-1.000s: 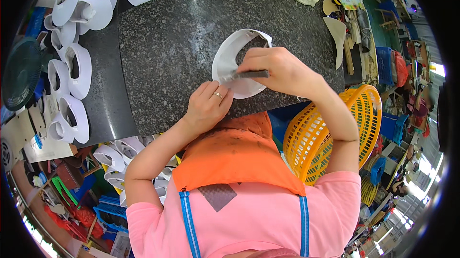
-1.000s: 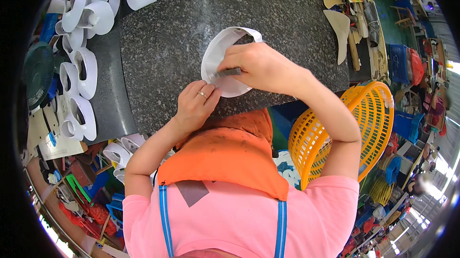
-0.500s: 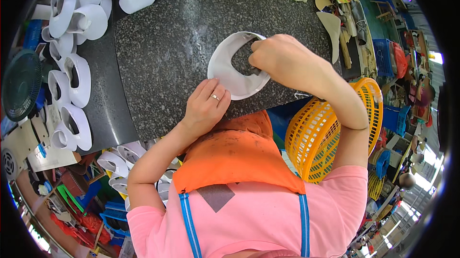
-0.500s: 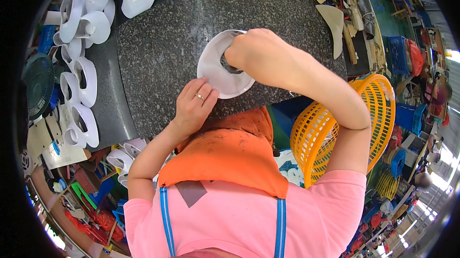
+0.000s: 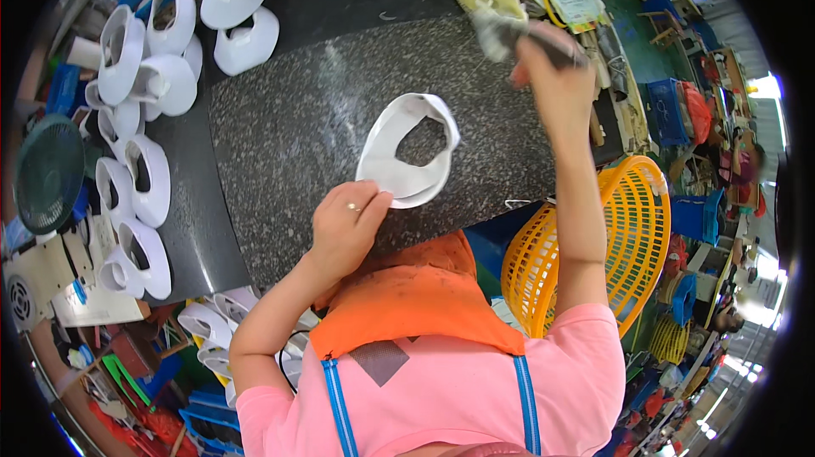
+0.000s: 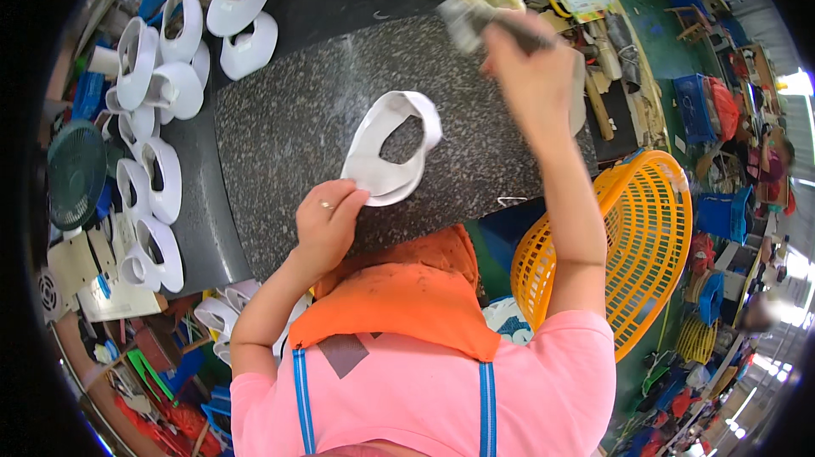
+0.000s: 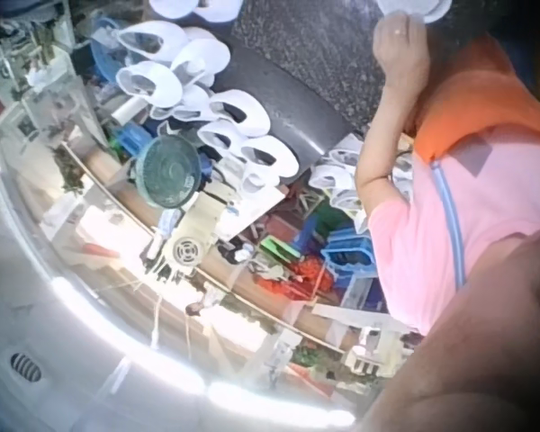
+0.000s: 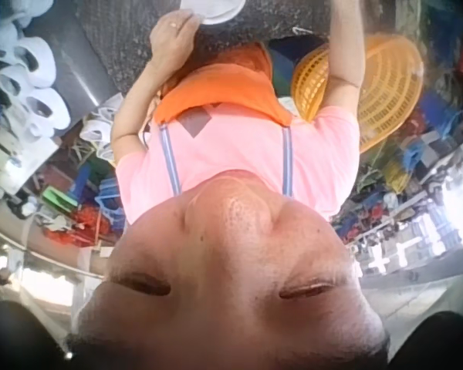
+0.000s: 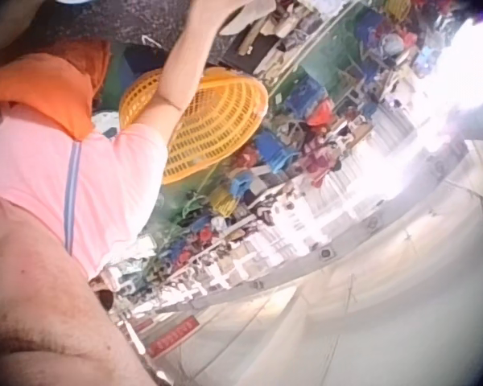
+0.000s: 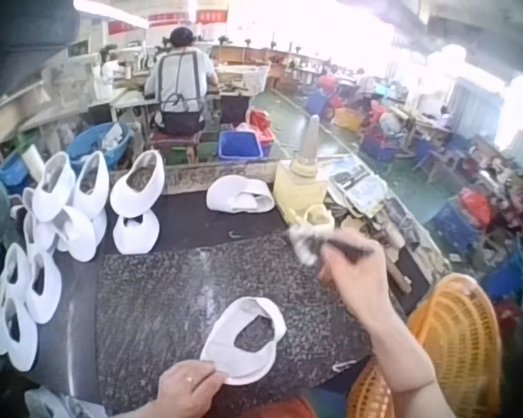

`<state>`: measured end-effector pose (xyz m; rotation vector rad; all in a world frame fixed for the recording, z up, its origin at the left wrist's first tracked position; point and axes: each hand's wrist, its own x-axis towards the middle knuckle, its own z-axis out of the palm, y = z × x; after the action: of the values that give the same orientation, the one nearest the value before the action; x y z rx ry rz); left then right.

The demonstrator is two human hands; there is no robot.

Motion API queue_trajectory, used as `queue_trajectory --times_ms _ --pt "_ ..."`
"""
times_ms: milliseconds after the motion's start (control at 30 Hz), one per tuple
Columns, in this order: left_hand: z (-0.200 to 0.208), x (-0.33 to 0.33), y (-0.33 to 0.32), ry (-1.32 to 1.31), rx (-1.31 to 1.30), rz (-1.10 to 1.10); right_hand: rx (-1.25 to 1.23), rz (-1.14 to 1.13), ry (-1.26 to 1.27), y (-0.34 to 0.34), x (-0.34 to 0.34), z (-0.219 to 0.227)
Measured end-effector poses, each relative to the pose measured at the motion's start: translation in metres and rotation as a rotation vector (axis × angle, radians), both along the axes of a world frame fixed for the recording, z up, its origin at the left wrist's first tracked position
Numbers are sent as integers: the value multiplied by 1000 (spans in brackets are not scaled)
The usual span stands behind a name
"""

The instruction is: Applying glue to white shoe heel components and internal padding layers using a brush and specialized dispenser.

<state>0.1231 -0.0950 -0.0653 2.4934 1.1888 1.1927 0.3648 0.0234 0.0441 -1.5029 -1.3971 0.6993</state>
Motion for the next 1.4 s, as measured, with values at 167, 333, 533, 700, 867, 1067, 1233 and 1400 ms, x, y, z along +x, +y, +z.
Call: queue_trajectory --times_ms 167,333,533,700,867,1067,1233,1400 --pt "40 0 10 40 109 -42 187 -66 -616 126 94 -58" --pt "72 -1 15 -155 -86 94 26 2 -740 154 106 -83" --pt "68 -2 21 -93 152 110 319 226 -973 115 86 -64" --pt "45 5 16 220 308 -79 306 -145 -876 75 84 -71" --pt "63 1 24 -423 -219 200 -251 97 419 42 112 -66" --pt "51 -11 7 -746 -625 226 -219 346 778 -22 76 -32" --pt "68 2 1 -690 -646 215 -93 673 13 -70 33 -18" --pt "69 10 30 -672 -706 227 65 852 -200 -79 -8 -68"
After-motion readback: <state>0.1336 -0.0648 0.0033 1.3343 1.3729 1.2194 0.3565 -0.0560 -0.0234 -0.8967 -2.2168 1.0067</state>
